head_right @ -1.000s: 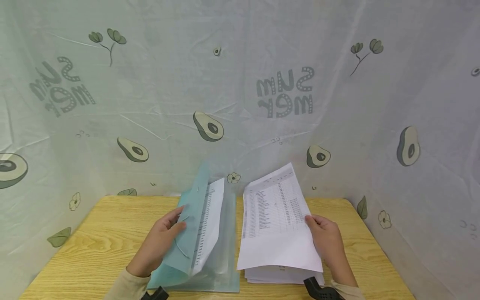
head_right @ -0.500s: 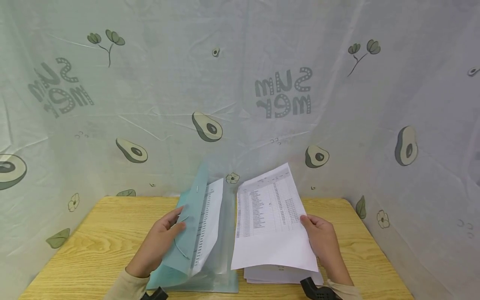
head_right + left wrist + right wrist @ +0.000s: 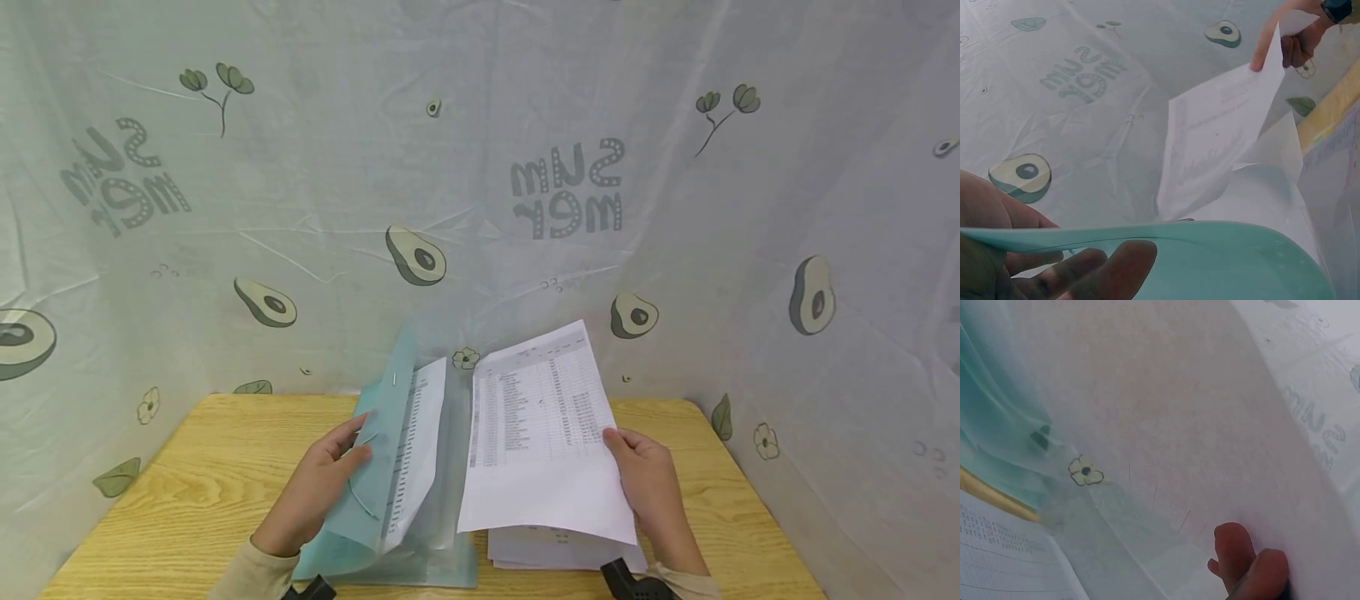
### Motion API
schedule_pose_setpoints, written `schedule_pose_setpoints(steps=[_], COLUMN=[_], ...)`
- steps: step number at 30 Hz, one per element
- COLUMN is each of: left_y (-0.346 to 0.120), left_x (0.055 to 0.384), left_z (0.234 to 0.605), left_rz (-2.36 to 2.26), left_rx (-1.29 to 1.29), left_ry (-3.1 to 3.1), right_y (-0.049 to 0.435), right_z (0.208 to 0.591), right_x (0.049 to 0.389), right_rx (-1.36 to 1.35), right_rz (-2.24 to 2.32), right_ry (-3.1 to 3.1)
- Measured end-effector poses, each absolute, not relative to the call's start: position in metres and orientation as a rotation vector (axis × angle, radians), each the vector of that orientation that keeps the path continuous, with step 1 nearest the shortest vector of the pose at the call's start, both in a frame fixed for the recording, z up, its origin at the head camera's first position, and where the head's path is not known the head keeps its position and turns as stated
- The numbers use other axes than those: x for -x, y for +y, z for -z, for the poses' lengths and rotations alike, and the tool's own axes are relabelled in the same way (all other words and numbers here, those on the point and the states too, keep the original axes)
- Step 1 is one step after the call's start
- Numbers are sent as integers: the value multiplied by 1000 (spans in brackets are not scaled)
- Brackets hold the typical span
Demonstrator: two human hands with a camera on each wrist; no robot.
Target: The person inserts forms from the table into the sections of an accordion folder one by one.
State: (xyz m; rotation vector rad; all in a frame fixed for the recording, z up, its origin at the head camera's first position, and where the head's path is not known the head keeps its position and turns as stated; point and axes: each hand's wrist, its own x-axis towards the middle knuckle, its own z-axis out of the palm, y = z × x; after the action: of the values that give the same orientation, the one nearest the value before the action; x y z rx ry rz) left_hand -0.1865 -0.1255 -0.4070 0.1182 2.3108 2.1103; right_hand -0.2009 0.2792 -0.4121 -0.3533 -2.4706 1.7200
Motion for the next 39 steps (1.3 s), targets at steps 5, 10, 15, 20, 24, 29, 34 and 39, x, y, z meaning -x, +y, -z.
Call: schedule_pose_setpoints(steps=[5,10,15,20,24,29,34,39], left_y=[-125,-125,-123,-123,-122,-122,-122,-120], left_x=[187,187,187,188,188,188,187,187], left_z=[408,408,408,409,409,410,409,409], left_rz=[-2108,-2093,-2073,-2055,-2060,-2062,-2067,-2057], left_rx=[-115,-114,-111,-113,-116,-125,-129,-126], left_ry=[2315,2328,2344,2367,2359,2351,2346,2347], right_y=[274,263,250,237,230,222,212,199], right_z=[409,412,418,422,426,432,440,449], right_x=[199,200,201,201,204,209,214,218], right_rx=[335,315,284,265,262,249,239,233], right_rz=[-1761,-1751,-1736,-1709,-1685,-1675,-1668,-1671], right_ry=[-2463,-2473,-2488,-2499,-2498,-2482,-2483,-2484])
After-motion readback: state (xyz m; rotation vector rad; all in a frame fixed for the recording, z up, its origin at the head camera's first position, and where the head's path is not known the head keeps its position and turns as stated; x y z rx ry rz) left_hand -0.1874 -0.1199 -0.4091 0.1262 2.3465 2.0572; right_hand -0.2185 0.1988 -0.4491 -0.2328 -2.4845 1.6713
